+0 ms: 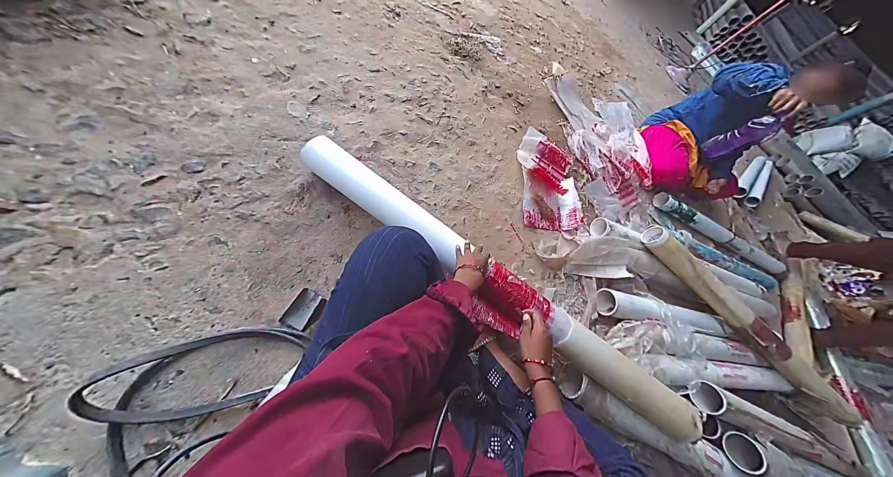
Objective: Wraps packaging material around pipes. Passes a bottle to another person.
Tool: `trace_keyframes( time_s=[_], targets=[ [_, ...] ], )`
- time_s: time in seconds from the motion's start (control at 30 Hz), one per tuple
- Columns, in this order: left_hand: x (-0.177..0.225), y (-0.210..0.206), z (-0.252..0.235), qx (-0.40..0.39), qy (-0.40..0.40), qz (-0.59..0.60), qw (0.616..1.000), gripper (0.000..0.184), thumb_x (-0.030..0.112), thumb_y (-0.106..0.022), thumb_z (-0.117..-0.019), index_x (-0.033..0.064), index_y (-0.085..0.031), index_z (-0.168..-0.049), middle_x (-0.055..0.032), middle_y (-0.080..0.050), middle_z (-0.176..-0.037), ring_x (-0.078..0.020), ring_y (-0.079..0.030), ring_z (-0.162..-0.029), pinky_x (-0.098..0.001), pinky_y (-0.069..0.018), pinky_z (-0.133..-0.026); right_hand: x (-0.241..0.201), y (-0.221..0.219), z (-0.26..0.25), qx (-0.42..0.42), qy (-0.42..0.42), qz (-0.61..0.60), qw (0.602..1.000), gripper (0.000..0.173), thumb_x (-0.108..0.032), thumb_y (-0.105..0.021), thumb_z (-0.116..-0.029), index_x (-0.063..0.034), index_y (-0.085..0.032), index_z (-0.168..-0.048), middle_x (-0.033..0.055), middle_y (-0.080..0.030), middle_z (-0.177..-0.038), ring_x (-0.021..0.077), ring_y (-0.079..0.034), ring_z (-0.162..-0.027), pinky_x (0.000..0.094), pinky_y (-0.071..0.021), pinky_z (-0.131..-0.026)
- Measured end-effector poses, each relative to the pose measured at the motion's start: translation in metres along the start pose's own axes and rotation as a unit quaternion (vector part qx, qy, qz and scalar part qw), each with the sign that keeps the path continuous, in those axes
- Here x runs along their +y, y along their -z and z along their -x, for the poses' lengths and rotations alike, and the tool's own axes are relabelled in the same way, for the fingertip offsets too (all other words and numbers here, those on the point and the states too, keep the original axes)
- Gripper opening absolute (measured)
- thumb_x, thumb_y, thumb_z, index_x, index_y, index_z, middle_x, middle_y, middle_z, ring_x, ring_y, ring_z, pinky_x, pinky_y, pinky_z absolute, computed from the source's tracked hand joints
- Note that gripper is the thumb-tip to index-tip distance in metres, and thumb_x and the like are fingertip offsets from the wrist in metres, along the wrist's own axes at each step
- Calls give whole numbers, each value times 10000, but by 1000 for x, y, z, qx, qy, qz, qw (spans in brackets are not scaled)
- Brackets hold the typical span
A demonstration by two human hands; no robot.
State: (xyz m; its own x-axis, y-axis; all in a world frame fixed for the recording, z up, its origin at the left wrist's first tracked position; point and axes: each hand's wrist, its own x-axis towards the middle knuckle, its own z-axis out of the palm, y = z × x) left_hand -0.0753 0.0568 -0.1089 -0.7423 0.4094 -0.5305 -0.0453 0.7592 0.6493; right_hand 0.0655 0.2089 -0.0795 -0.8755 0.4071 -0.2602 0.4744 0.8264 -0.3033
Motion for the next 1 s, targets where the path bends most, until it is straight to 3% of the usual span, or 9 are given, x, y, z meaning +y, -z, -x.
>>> trace_keyframes(
  time_s=[0.07,0.1,0.2,0.33,0.53,0.63,0.73,0.87,1.0],
  targets=[
    [6,2,9,22,-8,23,999,408,28,-641,-952,4,-604,-1358,-223,-457,-1539,-425,-414,-1448,-606,-392,-1133,8,10,1,24,3,-9,1000,316,-88,-456,-1091,69,-646,-1287,298,-704,-1175,448,-688,-1107,591,-489,-998],
    [9,1,10,18,-2,4,1000,364,30,-624,-958,-26,-627,-1318,-228,-478,-1520,-421,-433,-1430,-592,-414,-1108,18,18,1,34,-7,-13,999,310,-80,-460,-1087,68,-645,-1286,295,-713,-1120,445,-699,-1048,592,-502,-960],
    [14,-8,11,-6,26,-38,999,368,128,-601,-1006,-68,-607,-1317,-262,-537,-1459,-423,-452,-1421,-590,-399,-1116,64,45,4,67,-61,-31,995,299,-57,-472,-1075,78,-638,-1285,275,-718,-987,422,-701,-932,575,-517,-896],
    [22,-15,12,2,23,-85,996,446,155,-605,-1016,-62,-536,-1400,-262,-532,-1460,-421,-464,-1409,-594,-397,-1107,113,84,3,116,-120,-51,985,289,-36,-482,-1071,87,-634,-1284,269,-721,-967,416,-697,-916,565,-512,-893],
    [34,-23,12,4,54,-136,989,407,236,-585,-1034,-30,-602,-1342,-235,-563,-1441,-405,-525,-1365,-583,-433,-1097,107,118,-27,157,-112,-154,969,307,-47,-458,-1080,68,-628,-1309,247,-722,-999,379,-696,-924,531,-518,-899],
    [47,-22,10,-16,79,-187,979,399,272,-599,-1026,-22,-640,-1293,-221,-598,-1403,-389,-568,-1322,-579,-463,-1072,106,112,-64,127,-132,-95,979,356,-73,-434,-1086,13,-580,-1398,268,-681,-1256,409,-661,-1192,544,-493,-1034],
    [53,-28,5,-20,106,-231,967,422,293,-605,-1021,-26,-638,-1296,-218,-596,-1411,-378,-566,-1333,-553,-462,-1089,128,79,-100,72,-131,-13,989,410,-18,-466,-1049,26,-534,-1450,268,-635,-1351,408,-577,-1317,515,-437,-1108],
    [42,-31,3,32,94,-192,976,345,234,-635,-1007,-46,-673,-1205,-243,-648,-1314,-388,-599,-1278,-541,-459,-1090,154,40,-120,75,-112,-1,991,414,-11,-492,-1023,19,-567,-1429,226,-650,-1352,390,-576,-1313,506,-421,-1106],
    [29,-53,14,155,60,-114,979,307,155,-603,-1030,-79,-670,-1217,-278,-662,-1269,-409,-612,-1257,-518,-445,-1113,158,38,-121,96,-105,-31,989,401,-50,-502,-1030,5,-584,-1418,210,-681,-1305,369,-615,-1269,492,-446,-1078]
  ],
)
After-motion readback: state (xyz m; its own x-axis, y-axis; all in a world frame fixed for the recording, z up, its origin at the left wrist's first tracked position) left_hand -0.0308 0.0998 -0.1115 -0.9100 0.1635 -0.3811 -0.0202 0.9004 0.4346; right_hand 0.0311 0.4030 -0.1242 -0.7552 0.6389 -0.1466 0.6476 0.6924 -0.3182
